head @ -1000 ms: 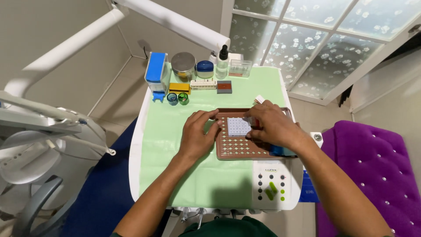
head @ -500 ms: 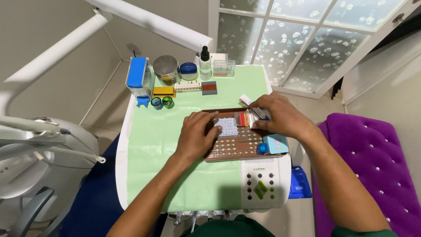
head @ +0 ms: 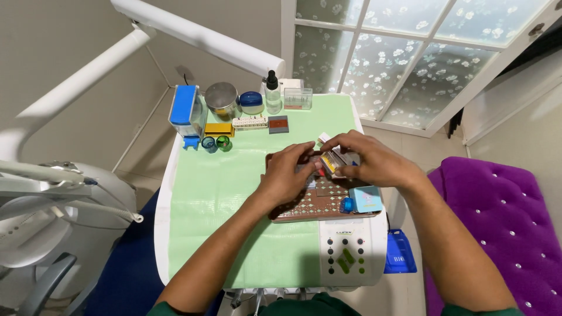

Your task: The person moves a tray of dental supplies from a blue chair to a green tray table. They then open and close various containers, including a blue box, a metal tin, and a small blue jar, and handle a dropper bottle and small boxes, arranging them on the table.

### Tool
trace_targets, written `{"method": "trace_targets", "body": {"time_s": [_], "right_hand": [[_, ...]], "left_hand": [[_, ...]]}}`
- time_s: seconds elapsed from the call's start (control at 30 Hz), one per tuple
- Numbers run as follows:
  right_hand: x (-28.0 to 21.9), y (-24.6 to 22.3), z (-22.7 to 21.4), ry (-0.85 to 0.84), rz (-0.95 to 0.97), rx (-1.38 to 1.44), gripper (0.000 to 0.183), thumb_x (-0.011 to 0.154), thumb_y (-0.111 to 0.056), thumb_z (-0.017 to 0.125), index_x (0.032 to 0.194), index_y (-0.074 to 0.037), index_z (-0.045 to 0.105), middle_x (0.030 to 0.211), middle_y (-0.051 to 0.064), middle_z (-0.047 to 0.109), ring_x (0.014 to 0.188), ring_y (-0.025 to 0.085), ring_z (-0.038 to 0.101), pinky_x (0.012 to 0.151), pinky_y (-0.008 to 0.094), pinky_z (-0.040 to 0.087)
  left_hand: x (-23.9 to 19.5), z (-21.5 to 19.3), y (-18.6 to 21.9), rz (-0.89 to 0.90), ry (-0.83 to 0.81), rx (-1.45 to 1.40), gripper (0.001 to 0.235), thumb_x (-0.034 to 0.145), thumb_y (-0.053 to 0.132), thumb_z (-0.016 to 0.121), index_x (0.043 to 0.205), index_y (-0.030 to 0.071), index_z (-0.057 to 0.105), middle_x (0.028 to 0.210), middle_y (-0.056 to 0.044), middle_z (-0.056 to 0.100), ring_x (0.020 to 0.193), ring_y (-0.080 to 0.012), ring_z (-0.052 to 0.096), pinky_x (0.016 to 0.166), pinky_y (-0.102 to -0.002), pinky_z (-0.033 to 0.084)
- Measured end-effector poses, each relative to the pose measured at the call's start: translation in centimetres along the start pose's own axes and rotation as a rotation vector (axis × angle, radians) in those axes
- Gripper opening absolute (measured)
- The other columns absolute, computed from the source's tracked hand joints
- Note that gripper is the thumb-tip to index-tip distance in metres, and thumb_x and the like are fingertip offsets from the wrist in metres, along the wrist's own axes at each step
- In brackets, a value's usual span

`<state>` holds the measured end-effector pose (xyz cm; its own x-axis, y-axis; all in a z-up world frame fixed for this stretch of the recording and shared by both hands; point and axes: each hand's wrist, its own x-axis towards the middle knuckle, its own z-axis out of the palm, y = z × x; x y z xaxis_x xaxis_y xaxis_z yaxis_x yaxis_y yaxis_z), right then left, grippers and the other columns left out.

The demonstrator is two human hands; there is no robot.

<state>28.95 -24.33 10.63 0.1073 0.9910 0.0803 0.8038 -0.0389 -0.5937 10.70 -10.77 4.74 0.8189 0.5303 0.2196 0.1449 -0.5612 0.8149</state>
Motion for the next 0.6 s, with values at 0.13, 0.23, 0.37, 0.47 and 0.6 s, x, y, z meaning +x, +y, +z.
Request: {"method": "trace_targets", "body": {"time_s": [0.13, 0.23, 0.37, 0.47, 0.6], "right_hand": [[0.0, -0.3, -1.5, -0.054, -0.056, 0.196, 0.052, 0.080, -0.004, 0.076, 0.129, -0.013, 0.064, 0.123, 0.005, 0.069, 0.112, 0.020, 0.064, 0.099, 0.037, 0.052], [0.3, -0.3, -1.6, -0.089, -0.096, 0.369, 0.054, 0.081, 0.001, 0.073, 0.133, -0.011, 0.062, 0.124, 0.004, 0.069, 0.117, 0.014, 0.063, 0.101, 0.034, 0.053], [1.0, -0.1, -0.8, 0.060, -0.121, 0.539, 0.043, 0.090, 0.000, 0.072, 0.133, -0.004, 0.064, 0.115, 0.005, 0.070, 0.104, 0.012, 0.063, 0.094, 0.029, 0.056], [1.2, -0.9, -0.4, 0.141, -0.067, 0.627, 0.037, 0.095, -0.004, 0.069, 0.131, -0.002, 0.064, 0.105, 0.004, 0.073, 0.096, 0.009, 0.067, 0.087, 0.025, 0.058], [1.3, -1.9, 0.0, 0.217, -0.033, 0.731, 0.032, 0.098, -0.007, 0.066, 0.129, 0.000, 0.064, 0.097, 0.004, 0.073, 0.091, 0.010, 0.071, 0.082, 0.025, 0.060]], "left_hand": [[0.5, 0.1, 0.0, -0.059, -0.153, -0.426, 0.049, 0.096, 0.018, 0.069, 0.142, 0.005, 0.057, 0.120, -0.010, 0.075, 0.105, -0.0132, 0.073, 0.093, -0.028, 0.060], [0.5, 0.0, 0.4, -0.125, -0.094, -0.649, 0.042, 0.097, 0.014, 0.068, 0.137, 0.001, 0.061, 0.117, -0.010, 0.076, 0.104, -0.0111, 0.072, 0.093, -0.025, 0.059], [0.8, -0.6, 0.8, -0.128, 0.100, -0.708, 0.038, 0.097, 0.016, 0.070, 0.131, -0.002, 0.065, 0.110, -0.010, 0.077, 0.098, -0.0122, 0.072, 0.083, -0.027, 0.060], [0.6, -1.3, 1.8, -0.113, 0.163, -0.738, 0.038, 0.096, 0.015, 0.071, 0.130, -0.001, 0.065, 0.108, -0.010, 0.076, 0.096, -0.0116, 0.072, 0.078, -0.027, 0.062], [0.4, -1.4, 2.1, -0.086, 0.195, -0.745, 0.039, 0.097, 0.015, 0.070, 0.133, -0.001, 0.065, 0.108, -0.010, 0.076, 0.096, -0.0108, 0.072, 0.080, -0.026, 0.061]]}}
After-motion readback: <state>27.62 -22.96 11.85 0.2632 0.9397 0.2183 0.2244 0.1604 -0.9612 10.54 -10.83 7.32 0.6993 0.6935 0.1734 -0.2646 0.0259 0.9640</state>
